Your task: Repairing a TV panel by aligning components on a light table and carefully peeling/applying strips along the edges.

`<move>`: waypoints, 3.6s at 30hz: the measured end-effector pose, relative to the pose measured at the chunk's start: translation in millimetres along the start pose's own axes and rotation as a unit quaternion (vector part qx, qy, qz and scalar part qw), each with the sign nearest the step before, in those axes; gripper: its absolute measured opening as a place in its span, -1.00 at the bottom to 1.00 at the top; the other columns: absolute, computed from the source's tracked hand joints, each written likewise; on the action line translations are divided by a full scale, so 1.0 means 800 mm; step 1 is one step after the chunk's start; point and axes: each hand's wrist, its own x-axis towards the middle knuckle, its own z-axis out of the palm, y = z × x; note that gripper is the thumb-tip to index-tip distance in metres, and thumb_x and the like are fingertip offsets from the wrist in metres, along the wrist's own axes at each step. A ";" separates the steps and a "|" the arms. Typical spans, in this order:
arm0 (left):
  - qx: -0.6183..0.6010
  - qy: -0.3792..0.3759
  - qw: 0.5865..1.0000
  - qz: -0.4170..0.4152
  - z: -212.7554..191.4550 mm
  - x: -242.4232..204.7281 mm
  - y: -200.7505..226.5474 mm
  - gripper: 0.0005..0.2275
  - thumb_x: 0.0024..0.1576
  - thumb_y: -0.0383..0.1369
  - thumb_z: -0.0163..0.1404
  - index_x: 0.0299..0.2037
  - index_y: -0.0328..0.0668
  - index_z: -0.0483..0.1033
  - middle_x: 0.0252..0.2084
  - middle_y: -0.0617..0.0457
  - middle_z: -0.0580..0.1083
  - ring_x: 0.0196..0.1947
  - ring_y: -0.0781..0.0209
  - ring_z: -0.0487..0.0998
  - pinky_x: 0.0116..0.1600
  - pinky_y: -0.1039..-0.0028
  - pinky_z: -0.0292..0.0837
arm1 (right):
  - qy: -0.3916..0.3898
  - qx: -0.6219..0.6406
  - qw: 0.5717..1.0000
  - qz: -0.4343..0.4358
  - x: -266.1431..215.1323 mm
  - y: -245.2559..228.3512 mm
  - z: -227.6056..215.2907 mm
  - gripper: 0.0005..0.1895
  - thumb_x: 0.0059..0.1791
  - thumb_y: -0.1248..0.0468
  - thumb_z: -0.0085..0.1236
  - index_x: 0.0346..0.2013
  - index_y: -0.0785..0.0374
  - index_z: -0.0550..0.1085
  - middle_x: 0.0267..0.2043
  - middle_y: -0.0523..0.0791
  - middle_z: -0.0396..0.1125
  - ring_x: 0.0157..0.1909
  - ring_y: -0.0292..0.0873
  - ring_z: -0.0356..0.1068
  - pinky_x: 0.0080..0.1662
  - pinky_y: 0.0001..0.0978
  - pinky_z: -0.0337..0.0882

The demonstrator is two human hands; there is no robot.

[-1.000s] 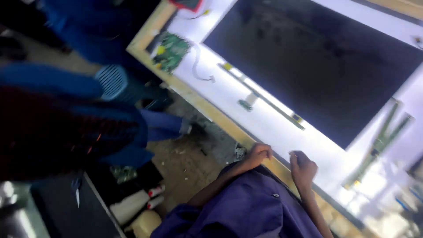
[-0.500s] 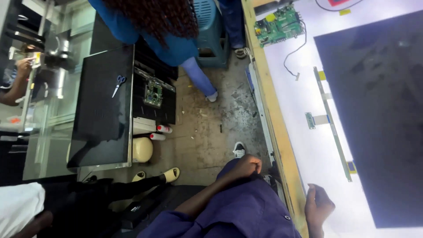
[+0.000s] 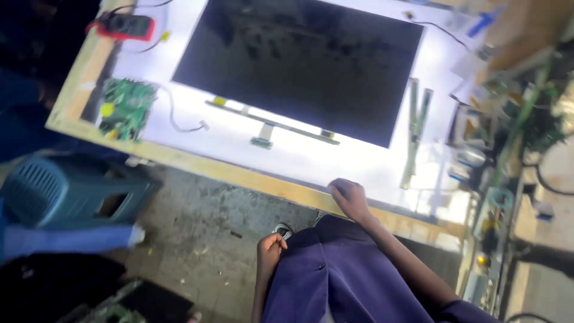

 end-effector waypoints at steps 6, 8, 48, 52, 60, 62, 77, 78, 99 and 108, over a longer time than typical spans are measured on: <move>0.032 -0.092 0.995 -0.023 -0.034 0.008 0.028 -0.79 -0.13 -0.65 -0.28 -0.71 -0.26 0.37 -0.74 0.12 0.23 -0.67 0.39 0.15 -0.49 0.57 0.01 | 0.056 0.089 0.987 0.122 -0.046 -0.035 -0.023 -0.74 0.00 0.16 -0.07 -0.30 0.21 0.55 -0.39 -0.20 0.47 -0.46 -0.29 0.30 -0.34 -0.40 0.28; 0.057 -0.112 0.992 -0.010 -0.040 0.015 0.039 -0.78 -0.09 -0.62 -0.27 -0.70 -0.25 0.38 -0.72 0.12 0.26 -0.65 0.37 0.18 -0.45 0.56 0.05 | 0.092 0.094 0.981 0.143 -0.060 -0.010 -0.036 -0.72 0.00 0.14 -0.07 -0.27 0.22 0.55 -0.37 -0.18 0.48 -0.45 -0.29 0.30 -0.34 -0.41 0.28; 0.153 -0.210 0.889 0.377 0.068 0.029 0.280 -0.85 0.17 -0.48 -0.12 -0.12 -0.19 0.49 -0.33 -0.14 0.49 -0.38 -0.15 0.57 -0.37 0.15 0.46 | 0.278 0.055 0.958 0.039 -0.027 -0.059 -0.175 -0.42 -0.19 0.28 0.44 0.09 0.30 0.46 -0.03 0.09 0.35 -0.17 0.09 0.35 -0.14 -0.05 0.39; 0.191 -0.151 0.865 0.438 0.110 0.043 0.292 -0.89 0.24 -0.41 -0.04 -0.08 -0.14 0.49 -0.56 0.03 0.33 -0.56 0.11 0.48 -0.43 0.39 0.40 | 0.230 0.099 0.968 0.021 -0.032 -0.122 -0.132 -0.38 -0.29 0.29 0.49 0.02 0.30 0.46 0.03 0.03 0.35 -0.16 0.07 0.40 -0.11 -0.09 0.47; 0.303 -0.075 0.795 0.520 0.086 0.028 0.277 -0.90 0.19 -0.46 0.05 -0.17 -0.20 0.39 -0.47 -0.07 0.47 -0.49 0.08 0.56 -0.38 0.41 0.43 | 0.199 0.035 0.979 0.017 -0.056 -0.145 -0.087 -0.39 -0.30 0.21 0.51 -0.02 0.27 0.50 -0.02 0.03 0.36 -0.32 0.08 0.42 -0.29 -0.01 0.43; 0.333 -0.058 0.799 0.497 0.089 0.019 0.275 -0.92 0.15 -0.49 0.07 -0.24 -0.27 0.43 -0.52 -0.06 0.45 -0.55 0.09 0.53 -0.44 0.37 0.40 | 0.196 0.040 0.979 0.025 -0.060 -0.150 -0.082 -0.40 -0.30 0.21 0.50 -0.02 0.27 0.50 -0.02 0.04 0.37 -0.32 0.09 0.44 -0.29 -0.01 0.43; -0.026 -0.166 0.962 0.216 0.059 0.027 0.251 -0.90 0.04 -0.37 0.13 -0.35 -0.21 0.52 -0.41 -0.04 0.49 -0.40 0.26 0.58 -0.42 0.55 0.47 | 0.227 0.234 0.924 0.201 -0.079 -0.080 -0.106 -0.37 -0.13 0.23 0.32 0.17 0.40 0.33 0.06 0.17 0.27 -0.05 0.12 0.37 -0.05 -0.01 0.39; -0.104 -0.188 0.963 0.163 0.052 0.023 0.248 -0.89 0.03 -0.45 0.11 -0.35 -0.33 0.47 -0.26 -0.22 0.57 -0.29 0.18 0.62 -0.39 0.53 0.54 | 0.262 0.274 0.902 0.206 -0.080 -0.067 -0.112 -0.39 -0.03 0.24 0.22 0.22 0.47 0.24 0.12 0.20 0.20 0.02 0.10 0.31 -0.03 -0.02 0.38; -0.205 -0.132 0.967 0.074 0.031 0.013 0.197 -0.85 0.01 -0.38 0.21 -0.31 -0.23 0.54 -0.41 0.00 0.56 -0.42 0.19 0.65 -0.53 0.62 0.49 | 0.437 0.076 0.871 0.212 -0.137 0.169 -0.171 -0.71 0.23 0.08 -0.05 0.05 0.23 0.43 -0.02 -0.05 0.19 0.02 -0.11 0.25 0.01 -0.31 0.32; -0.224 -0.125 0.960 0.116 0.006 -0.011 0.200 -0.82 0.07 -0.26 0.18 -0.40 -0.14 0.48 -0.46 0.10 0.48 -0.47 0.33 0.56 -0.52 0.63 0.43 | 0.436 0.019 0.898 0.056 -0.097 0.173 -0.068 -0.77 0.17 0.51 0.05 0.13 0.42 0.49 -0.04 0.04 0.36 -0.04 -0.03 0.34 -0.05 -0.23 0.34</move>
